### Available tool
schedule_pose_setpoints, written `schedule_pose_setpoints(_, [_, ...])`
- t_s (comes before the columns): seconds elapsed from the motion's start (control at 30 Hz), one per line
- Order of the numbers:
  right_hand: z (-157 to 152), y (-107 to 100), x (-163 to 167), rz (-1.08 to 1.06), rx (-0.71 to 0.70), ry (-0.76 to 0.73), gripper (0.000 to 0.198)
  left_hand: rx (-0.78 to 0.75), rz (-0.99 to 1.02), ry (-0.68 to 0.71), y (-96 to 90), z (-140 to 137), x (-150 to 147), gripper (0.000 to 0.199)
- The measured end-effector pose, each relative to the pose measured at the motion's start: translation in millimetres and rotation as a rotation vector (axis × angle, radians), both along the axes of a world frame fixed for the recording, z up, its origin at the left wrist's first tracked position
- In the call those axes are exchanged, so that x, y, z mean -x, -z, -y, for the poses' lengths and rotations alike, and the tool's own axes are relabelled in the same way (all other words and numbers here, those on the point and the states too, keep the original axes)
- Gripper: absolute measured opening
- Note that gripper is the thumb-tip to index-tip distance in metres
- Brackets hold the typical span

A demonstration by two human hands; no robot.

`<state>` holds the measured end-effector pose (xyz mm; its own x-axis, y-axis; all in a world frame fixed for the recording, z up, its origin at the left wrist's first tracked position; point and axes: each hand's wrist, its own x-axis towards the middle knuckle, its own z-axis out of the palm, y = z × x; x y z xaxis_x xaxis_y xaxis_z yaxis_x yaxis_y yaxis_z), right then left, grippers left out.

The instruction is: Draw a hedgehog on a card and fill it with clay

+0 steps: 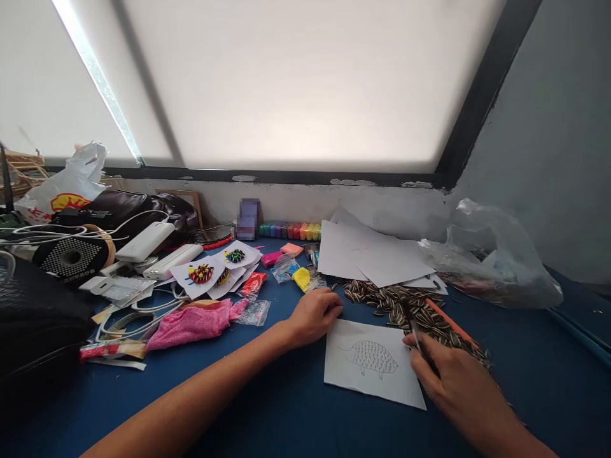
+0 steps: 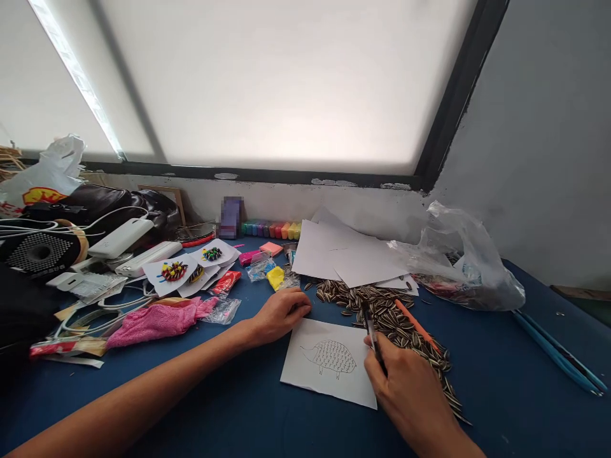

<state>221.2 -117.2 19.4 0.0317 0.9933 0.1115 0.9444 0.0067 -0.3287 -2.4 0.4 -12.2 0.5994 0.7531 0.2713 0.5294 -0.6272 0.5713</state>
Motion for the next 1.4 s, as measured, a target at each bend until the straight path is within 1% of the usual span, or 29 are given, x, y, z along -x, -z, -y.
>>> schedule_pose_setpoints(0.1, [-0.4, -6.4, -4.5, -0.13, -0.05, 0.041, 0.036, -0.005, -0.09, 0.067, -10.3, 7.3, -3.1, 0.018])
schedule_pose_setpoints(0.2, [-0.3, -9.7, -5.0, -0.201, -0.036, 0.087, 0.039, 0.025, -0.18, 0.072, -14.6, 10.8, -7.2, 0.017])
schedule_pose_setpoints(0.33, [-0.9, -9.3, -6.4, -0.256, -0.037, 0.089, 0.038, 0.087, -0.145, 0.062, -13.1, 7.8, -9.7, 0.007])
schedule_pose_setpoints(0.4, [-1.7, -9.0, -8.4, -0.327, -0.014, 0.104, 0.037, 0.193, -0.085, 0.099, -15.7, 4.4, -7.0, 0.006])
schedule_pose_setpoints(0.5, [-3.5, -9.3, -10.6, -0.51, 0.047, 0.166, 0.035, 0.466, 0.064, 0.166, -26.3, -3.1, 3.4, 0.009])
schedule_pose_setpoints(0.53, [-4.2, -9.3, -10.6, -0.579, 0.077, 0.177, 0.035, 0.505, 0.109, 0.168, -30.5, -6.3, 8.1, 0.011])
schedule_pose_setpoints(0.6, [-5.6, -8.6, -9.3, -0.713, 0.145, 0.18, 0.033, 0.583, 0.085, 0.218, -37.6, -12.9, 17.6, 0.008])
schedule_pose_setpoints(0.63, [-6.3, -7.9, -8.1, -0.777, 0.181, 0.174, 0.033, 0.619, 0.052, 0.253, -39.8, -16.0, 21.8, 0.009])
schedule_pose_setpoints(0.7, [-7.7, -6.0, -4.8, -0.878, 0.231, 0.155, 0.032, 0.672, -0.046, 0.28, -41.3, -20.7, 27.8, 0.013])
schedule_pose_setpoints(0.77, [-9.7, -4.2, -1.2, -0.928, 0.242, 0.145, 0.033, 0.677, -0.124, 0.285, -39.9, -22.7, 29.8, 0.015])
schedule_pose_setpoints(0.83, [-12.9, -3.1, 1.7, -0.944, 0.224, 0.135, 0.034, 0.645, -0.161, 0.281, -37.5, -22.2, 28.6, 0.016])
schedule_pose_setpoints(0.93, [-20.9, -1.5, 3.5, -0.968, 0.179, 0.12, 0.035, 0.595, -0.165, 0.261, -34.5, -19.1, 24.4, 0.02])
schedule_pose_setpoints(1.07, [-32.6, 2.8, 1.8, -0.957, 0.094, 0.128, 0.032, 0.538, -0.12, 0.237, -30.7, -14.9, 18.1, 0.022])
schedule_pose_setpoints(1.17, [-36.3, 3.0, -0.3, -0.915, 0.041, 0.141, 0.032, 0.493, -0.072, 0.225, -27.4, -12.0, 12.4, 0.021])
schedule_pose_setpoints(1.23, [-35.0, -0.5, -1.6, -0.87, 0.023, 0.135, 0.034, 0.459, -0.033, 0.191, -25.3, -9.8, 8.8, 0.021])
schedule_pose_setpoints(1.33, [-28.1, -9.0, -5.1, -0.745, 0.042, 0.127, 0.035, 0.421, 0.0, 0.148, -22.9, -7.1, 5.4, 0.021])
schedule_pose_setpoints(1.4, [-21.5, -13.4, -9.3, -0.626, 0.084, 0.127, 0.029, 0.413, -0.007, 0.146, -21.8, -6.3, 4.6, 0.02])
